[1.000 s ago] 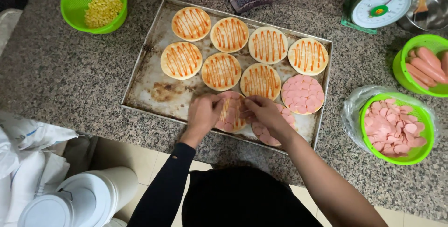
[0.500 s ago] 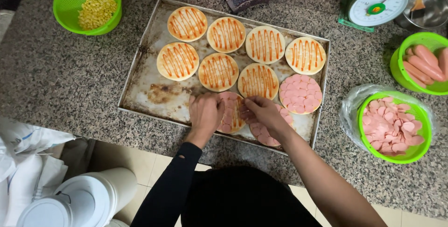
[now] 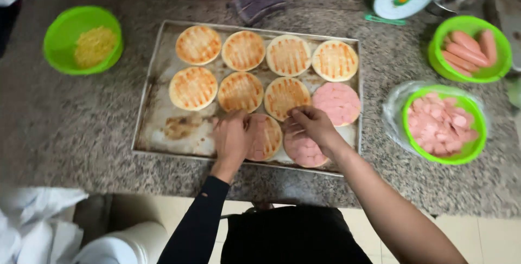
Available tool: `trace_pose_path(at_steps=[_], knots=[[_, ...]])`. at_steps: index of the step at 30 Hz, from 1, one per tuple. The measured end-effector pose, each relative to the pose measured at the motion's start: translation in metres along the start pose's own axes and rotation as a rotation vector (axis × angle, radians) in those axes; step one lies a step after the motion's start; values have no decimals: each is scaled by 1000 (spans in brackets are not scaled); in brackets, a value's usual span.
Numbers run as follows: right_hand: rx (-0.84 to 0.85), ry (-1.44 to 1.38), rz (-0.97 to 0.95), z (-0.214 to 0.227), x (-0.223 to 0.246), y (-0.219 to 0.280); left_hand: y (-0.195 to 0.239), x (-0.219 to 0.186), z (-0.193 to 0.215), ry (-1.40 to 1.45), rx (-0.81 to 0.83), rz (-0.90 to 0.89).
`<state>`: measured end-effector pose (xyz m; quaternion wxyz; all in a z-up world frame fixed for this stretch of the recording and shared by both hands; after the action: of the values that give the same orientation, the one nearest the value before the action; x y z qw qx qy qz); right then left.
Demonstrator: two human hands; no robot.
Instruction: Preparing mini pizza pastries with toppings and managing bread trays in a commercial oven.
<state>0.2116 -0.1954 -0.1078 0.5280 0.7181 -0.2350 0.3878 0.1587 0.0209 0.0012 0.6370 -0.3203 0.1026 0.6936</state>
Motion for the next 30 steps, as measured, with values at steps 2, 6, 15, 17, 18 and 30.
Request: trace_pose_path(at_steps=[2,6,15,17,18,30], knots=[[-41,-10,42,22,14,16,-8,-20,-7,85,55,-9],[-136,3,137,89,28,37,-25,-81,-20,172,73,-150],[-440,44,166,288,22,95,-33,-183,-86,292,230,-278],[-513,135,207,326,19,105,-29,-201,-98,311,211,-330],[-580,228,245,346,22,110,-27,-211,-103,327,190,-374],[-566,1020,428,327,66,96,-16,-276,-144,326,237,-336]])
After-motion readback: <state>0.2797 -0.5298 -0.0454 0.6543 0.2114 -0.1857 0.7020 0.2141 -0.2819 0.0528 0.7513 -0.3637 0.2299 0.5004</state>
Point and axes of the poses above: each hand's wrist, its own y-axis away from the middle knuckle, its own z-axis out of the back of the hand, x = y × z, the point moved 9 cm from there along -y, towards the middle knuckle, and after that the axes turned 3 degrees about -z, right-handed, at the moved point
